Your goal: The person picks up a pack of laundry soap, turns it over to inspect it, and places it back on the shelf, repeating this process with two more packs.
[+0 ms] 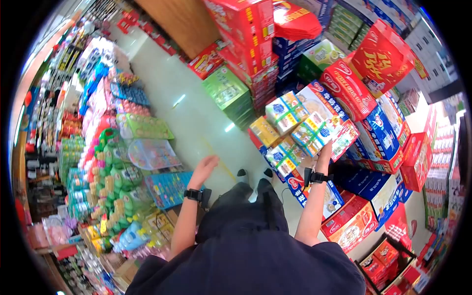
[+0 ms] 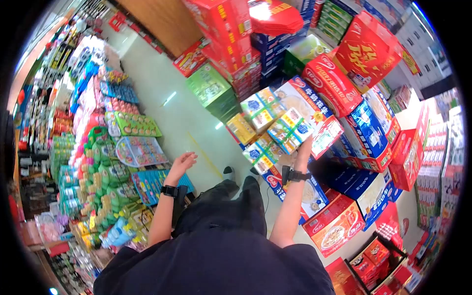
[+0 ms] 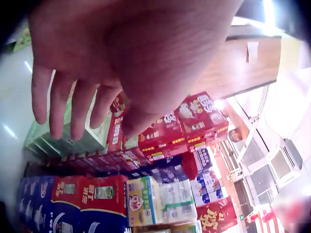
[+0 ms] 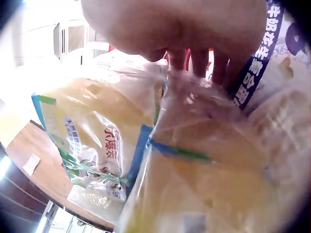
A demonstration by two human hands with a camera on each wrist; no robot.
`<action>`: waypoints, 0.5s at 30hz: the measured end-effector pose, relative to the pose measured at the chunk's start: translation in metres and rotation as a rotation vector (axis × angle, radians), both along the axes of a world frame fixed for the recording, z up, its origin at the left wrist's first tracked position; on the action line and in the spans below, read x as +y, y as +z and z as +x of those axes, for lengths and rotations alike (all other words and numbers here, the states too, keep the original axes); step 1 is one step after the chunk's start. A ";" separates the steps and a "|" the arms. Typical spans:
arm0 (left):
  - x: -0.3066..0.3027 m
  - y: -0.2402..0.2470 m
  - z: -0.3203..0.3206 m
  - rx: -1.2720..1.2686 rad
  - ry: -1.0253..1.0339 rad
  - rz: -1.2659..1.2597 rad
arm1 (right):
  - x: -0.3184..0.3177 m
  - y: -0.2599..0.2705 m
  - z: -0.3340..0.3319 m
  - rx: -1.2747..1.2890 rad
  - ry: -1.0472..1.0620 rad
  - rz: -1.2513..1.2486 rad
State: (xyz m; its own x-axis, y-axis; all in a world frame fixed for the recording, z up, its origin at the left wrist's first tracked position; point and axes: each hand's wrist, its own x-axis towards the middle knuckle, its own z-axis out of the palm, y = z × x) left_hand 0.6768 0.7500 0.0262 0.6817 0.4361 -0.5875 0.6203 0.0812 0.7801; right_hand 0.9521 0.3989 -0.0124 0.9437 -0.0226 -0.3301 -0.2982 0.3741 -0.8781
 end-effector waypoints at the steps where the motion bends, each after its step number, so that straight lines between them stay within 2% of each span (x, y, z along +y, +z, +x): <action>1: 0.000 0.003 -0.007 -0.008 0.031 -0.018 | -0.004 -0.008 0.004 -0.001 0.021 -0.092; 2: -0.001 0.006 -0.015 -0.018 0.063 -0.035 | -0.006 -0.017 0.003 -0.018 0.015 -0.156; 4: -0.004 0.011 -0.031 -0.015 0.114 -0.048 | 0.000 -0.014 0.006 -0.043 0.019 -0.084; 5: -0.007 0.012 -0.038 -0.009 0.132 -0.059 | 0.002 -0.014 0.006 -0.040 0.025 0.045; 6: -0.010 0.014 -0.046 -0.021 0.151 -0.064 | -0.004 -0.025 0.005 -0.108 0.065 0.009; 7: -0.013 0.015 -0.055 -0.030 0.178 -0.073 | -0.010 -0.043 0.007 -0.161 0.040 -0.061; 9: -0.015 0.019 -0.076 -0.067 0.254 -0.092 | -0.033 -0.112 0.029 -0.231 0.021 -0.111; 11: -0.019 0.026 -0.101 -0.092 0.339 -0.092 | -0.018 -0.075 0.019 -0.151 -0.009 -0.054; 13: -0.021 0.023 -0.134 -0.097 0.411 -0.071 | -0.017 -0.050 0.008 -0.117 0.044 0.111; 14: -0.021 0.018 -0.153 -0.097 0.450 -0.070 | -0.023 -0.044 0.007 -0.037 0.003 0.061; 15: -0.022 0.011 -0.170 -0.100 0.489 -0.072 | -0.024 -0.035 0.003 -0.065 -0.054 0.000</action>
